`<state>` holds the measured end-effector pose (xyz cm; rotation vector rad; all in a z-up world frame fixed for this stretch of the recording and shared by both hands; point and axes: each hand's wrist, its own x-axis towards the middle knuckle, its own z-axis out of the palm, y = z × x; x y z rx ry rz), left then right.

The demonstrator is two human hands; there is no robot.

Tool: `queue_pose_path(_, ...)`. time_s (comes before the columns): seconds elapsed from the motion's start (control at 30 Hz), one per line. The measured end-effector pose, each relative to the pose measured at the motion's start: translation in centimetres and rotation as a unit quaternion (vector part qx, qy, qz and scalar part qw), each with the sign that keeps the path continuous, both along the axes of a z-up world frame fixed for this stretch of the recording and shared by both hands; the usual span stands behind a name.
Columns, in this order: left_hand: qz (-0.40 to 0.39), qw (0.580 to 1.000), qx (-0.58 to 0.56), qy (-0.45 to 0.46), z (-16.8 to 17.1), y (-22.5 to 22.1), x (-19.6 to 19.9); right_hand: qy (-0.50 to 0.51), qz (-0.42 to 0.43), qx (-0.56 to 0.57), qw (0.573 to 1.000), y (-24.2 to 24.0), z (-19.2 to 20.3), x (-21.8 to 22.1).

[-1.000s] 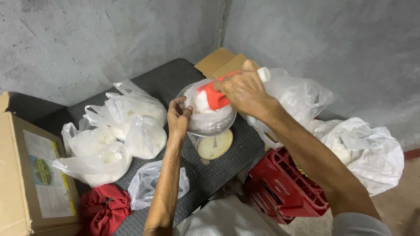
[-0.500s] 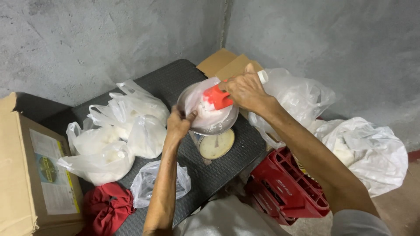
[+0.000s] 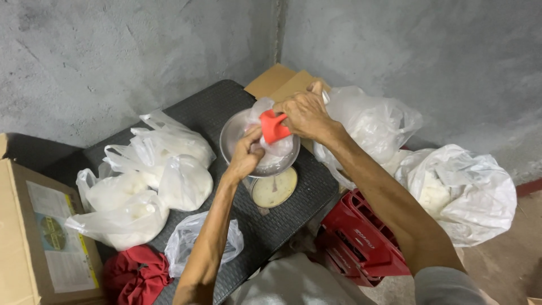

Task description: Bagging powdered food ingredients from large sacks into smaller plastic bags using a scoop and a mechanical scale.

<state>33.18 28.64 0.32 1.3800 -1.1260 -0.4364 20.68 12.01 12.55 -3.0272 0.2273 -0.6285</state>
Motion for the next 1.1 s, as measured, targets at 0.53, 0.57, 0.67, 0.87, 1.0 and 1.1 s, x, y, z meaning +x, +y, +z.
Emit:
queue_pose_path(0.53,0.085,0.856,0.200,-0.470,-0.1,2.0,2.5,-0.037,0.010,-0.054,0.998,0.1,2.5,-0.6)
queue_pose_path(0.57,0.119,0.831,0.263,-0.476,0.4,2.6,2.4,-0.022,-0.008,-0.037,0.999,0.3,2.9,-0.8)
queue_pose_path(0.67,0.228,0.847,0.235,-0.418,-1.6,3.4,3.6,-0.073,0.004,-0.155,0.985,-0.3,1.8,-1.6)
queue_pose_path(0.87,0.271,0.922,0.112,-0.252,-2.1,3.9,3.0,-0.129,0.012,-0.108,0.986,-0.1,-0.9,-2.6)
queue_pose_path(1.0,0.281,0.899,0.146,-0.301,-0.5,3.1,1.6,-0.104,-0.090,-0.085,0.987,1.2,-1.9,-3.6)
queue_pose_path(1.1,0.247,0.921,0.127,-0.273,-5.1,2.1,4.2,-0.108,-0.167,-0.001,0.980,0.9,-2.1,-6.1)
